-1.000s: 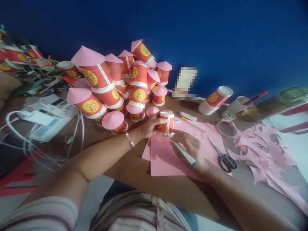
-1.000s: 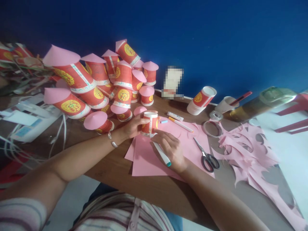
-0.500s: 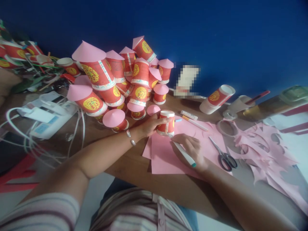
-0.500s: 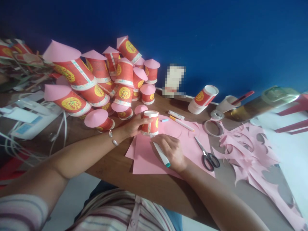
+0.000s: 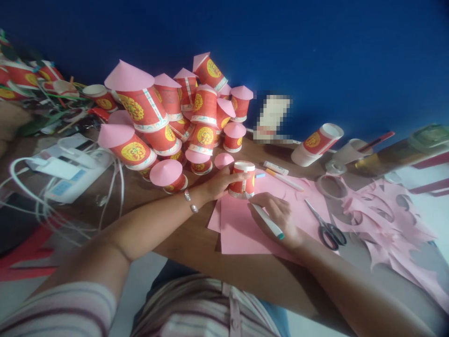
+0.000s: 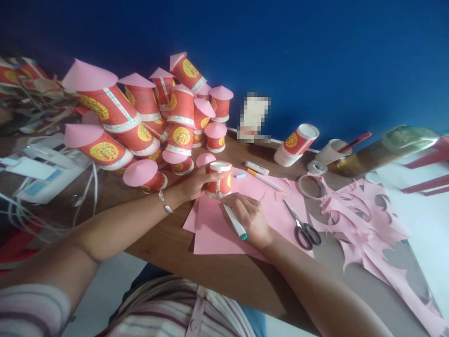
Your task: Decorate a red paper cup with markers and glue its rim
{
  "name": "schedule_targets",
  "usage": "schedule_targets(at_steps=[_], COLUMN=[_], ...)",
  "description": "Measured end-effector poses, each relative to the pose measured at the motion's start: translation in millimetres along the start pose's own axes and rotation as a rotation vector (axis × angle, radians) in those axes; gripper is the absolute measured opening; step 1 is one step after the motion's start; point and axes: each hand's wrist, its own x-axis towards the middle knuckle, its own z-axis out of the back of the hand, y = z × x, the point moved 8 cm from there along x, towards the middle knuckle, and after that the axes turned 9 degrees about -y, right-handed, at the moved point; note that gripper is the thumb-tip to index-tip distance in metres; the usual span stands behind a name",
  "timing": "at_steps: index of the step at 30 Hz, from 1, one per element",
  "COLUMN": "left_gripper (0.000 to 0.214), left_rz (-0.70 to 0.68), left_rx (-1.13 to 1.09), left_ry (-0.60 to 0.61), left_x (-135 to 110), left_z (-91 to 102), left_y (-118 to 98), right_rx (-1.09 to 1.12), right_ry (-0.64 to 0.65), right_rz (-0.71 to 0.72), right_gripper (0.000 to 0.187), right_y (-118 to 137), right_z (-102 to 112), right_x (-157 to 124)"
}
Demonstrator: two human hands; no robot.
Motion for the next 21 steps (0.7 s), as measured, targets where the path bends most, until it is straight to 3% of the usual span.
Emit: schedule_targets(at_steps=[7,21], left_gripper=[0.041,0.049], left_rz=[-0.012,-0.004], left_rx=[0.029,0.004], left_ry=[0.035,0.005], left_x=[1.8,0.5], left_z=[3.0,3.8], left_y=[3.9,3.3], right_rx=[-0.021,-0.013], right_ry=[-0.029,-0.001], right_rz=[0.000,0.010], right_gripper=[0.017,0.015], right_y=[0.6,5.2], right_z=[3.9,1.1], right_x=[2.1,4.5])
